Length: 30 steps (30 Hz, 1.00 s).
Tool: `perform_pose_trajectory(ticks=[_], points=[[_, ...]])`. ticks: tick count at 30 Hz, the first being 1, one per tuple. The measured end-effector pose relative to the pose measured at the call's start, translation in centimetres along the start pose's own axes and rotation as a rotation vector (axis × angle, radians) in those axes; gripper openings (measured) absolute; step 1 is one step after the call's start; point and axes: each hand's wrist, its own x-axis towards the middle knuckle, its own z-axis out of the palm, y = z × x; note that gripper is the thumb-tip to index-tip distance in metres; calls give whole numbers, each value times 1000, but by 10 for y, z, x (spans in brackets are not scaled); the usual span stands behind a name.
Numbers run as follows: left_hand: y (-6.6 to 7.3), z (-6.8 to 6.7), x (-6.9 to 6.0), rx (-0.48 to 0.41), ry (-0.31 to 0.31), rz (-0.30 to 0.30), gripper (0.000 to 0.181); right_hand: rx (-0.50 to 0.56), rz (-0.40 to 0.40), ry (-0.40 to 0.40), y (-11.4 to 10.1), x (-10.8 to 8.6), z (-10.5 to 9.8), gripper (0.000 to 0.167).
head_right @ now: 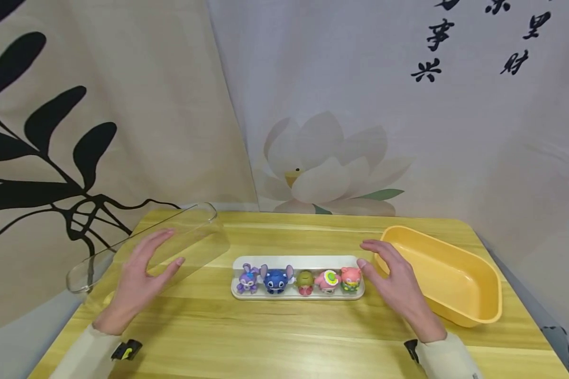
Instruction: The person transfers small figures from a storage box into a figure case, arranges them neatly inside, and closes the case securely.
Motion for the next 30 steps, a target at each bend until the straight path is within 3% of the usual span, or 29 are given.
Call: perform_pose_trajectory(ticks=[2,5,8,12,17,21,25,30], points=[[-6,-7,-2,7,68,20,58,-5,-1,2,0,0,0,37],[-15,-18,-5,21,170,42,70,-6,-2,5,-1,0,-1,37],[-21,-31,-11,61,250,17,77,5,-1,5,-1,-1,-1,37],[-28,-49,-20,87,293,-80,83,22,6,-2,0,-1,-2,38],[-38,-65,-31,69,326,-151,91,27,12,-6,0,-1,-3,39],[-42,-76,-40,104,264,-286,88,22,6,-5,-1,-1,-3,38],[-44,-85,-50,133,126,-487,101,18,2,-4,-2,-1,-3,38],[-49,-91,-59,119,-5,-664,113,23,-4,1,-2,0,-3,37]])
